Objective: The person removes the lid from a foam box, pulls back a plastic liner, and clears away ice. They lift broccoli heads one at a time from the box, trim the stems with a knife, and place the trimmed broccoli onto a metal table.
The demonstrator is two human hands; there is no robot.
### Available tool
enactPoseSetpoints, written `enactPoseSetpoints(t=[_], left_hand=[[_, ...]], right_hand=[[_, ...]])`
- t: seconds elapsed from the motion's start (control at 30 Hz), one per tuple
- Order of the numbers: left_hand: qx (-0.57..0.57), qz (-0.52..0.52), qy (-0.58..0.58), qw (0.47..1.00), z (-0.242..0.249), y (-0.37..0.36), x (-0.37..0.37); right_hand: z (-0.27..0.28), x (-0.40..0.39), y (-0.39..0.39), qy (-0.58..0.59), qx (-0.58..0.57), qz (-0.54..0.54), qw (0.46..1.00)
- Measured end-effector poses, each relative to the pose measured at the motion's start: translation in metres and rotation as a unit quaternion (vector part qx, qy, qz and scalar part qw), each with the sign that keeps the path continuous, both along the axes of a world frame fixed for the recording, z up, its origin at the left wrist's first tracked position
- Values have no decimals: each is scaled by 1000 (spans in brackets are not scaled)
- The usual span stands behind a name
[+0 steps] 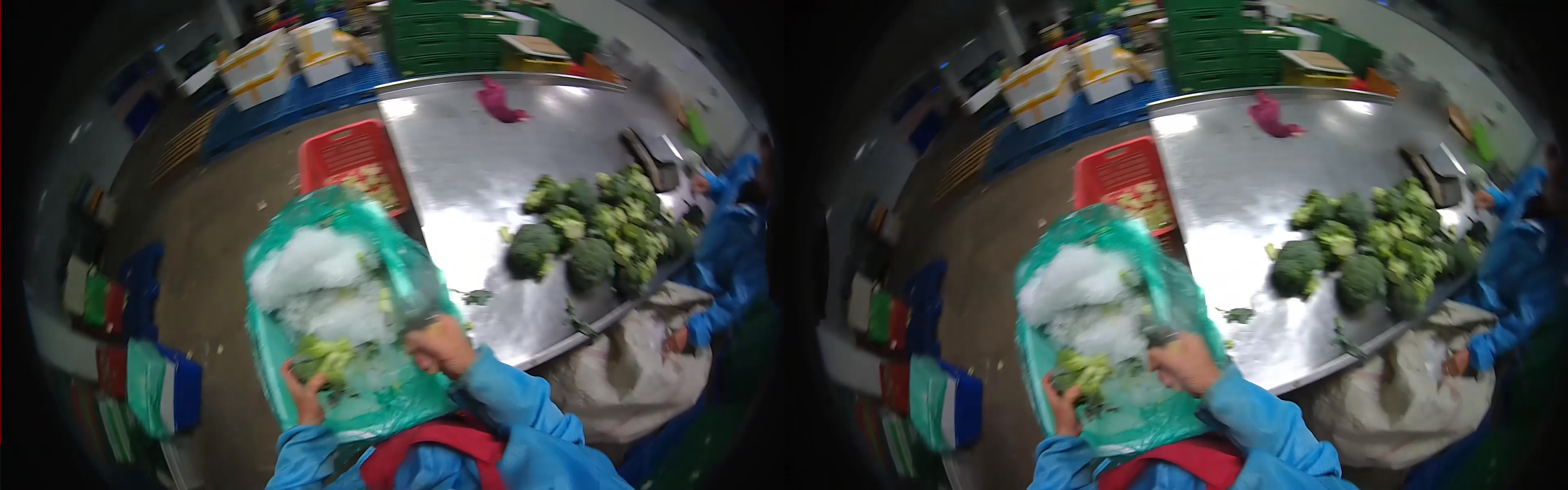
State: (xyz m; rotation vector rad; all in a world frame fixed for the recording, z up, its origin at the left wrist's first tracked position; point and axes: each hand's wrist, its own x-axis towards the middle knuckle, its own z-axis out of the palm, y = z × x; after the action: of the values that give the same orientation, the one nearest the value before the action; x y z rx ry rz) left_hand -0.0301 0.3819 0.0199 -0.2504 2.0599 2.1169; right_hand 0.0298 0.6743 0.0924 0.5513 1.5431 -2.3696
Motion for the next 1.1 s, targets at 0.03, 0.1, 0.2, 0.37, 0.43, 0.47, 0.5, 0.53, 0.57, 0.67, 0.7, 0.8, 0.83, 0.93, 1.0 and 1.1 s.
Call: enactPoseSetpoints(t=[0.03, 0.1, 0.2, 0.37, 0.43, 0.47, 0.5, 0.53, 0.57, 0.67, 0.7, 0.8, 0.83, 0.93, 1.0, 1.1], left_hand=[[67, 19, -41, 997, 13, 6, 0], [229, 2, -167, 959, -24, -20, -8], [312, -61, -251, 914, 11, 33, 10], [221, -193, -167, 941, 39, 126, 21], [226, -265, -184, 919, 54, 159, 17], [229, -273, -184, 916, 61, 174, 14], [222, -329, -164, 903, 69, 189, 14], [216, -383, -143, 887, 73, 201, 14], [190, -381, -106, 899, 72, 211, 13], [68, -292, -89, 950, 40, 204, -7], [24, -227, -104, 968, 27, 194, -15], [-89, -47, -125, 987, -25, 140, -33], [-91, -34, -128, 987, -39, 124, -39], [-189, 13, -185, 964, -77, 71, -27], [-225, 23, -184, 957, -89, 61, -21], [-318, -15, -106, 942, -146, 42, -23]], right_hand=[[-23, 1, -1, 95, 118, 35, 988], [-75, 9, -10, 185, 273, 70, 941], [-46, 11, -17, 120, 132, 43, 983], [-51, 20, 25, 187, 183, -70, 963], [-26, 38, 74, 82, 99, -113, 985], [-18, 47, 98, 55, 69, -155, 984], [-12, 58, 123, 57, 39, -205, 976], [-8, 70, 149, 59, 7, -254, 965], [-12, 82, 181, 80, 11, -296, 952], [5, 126, 270, 147, 27, -440, 885], [7, 146, 305, 169, 55, -458, 871], [57, 164, 367, 123, 374, -619, 680], [47, 177, 407, 150, 428, -624, 636], [28, 211, 513, 87, 662, -530, 523], [-7, 234, 598, 17, 743, -473, 474], [-77, 282, 725, -100, 817, -332, 461]])
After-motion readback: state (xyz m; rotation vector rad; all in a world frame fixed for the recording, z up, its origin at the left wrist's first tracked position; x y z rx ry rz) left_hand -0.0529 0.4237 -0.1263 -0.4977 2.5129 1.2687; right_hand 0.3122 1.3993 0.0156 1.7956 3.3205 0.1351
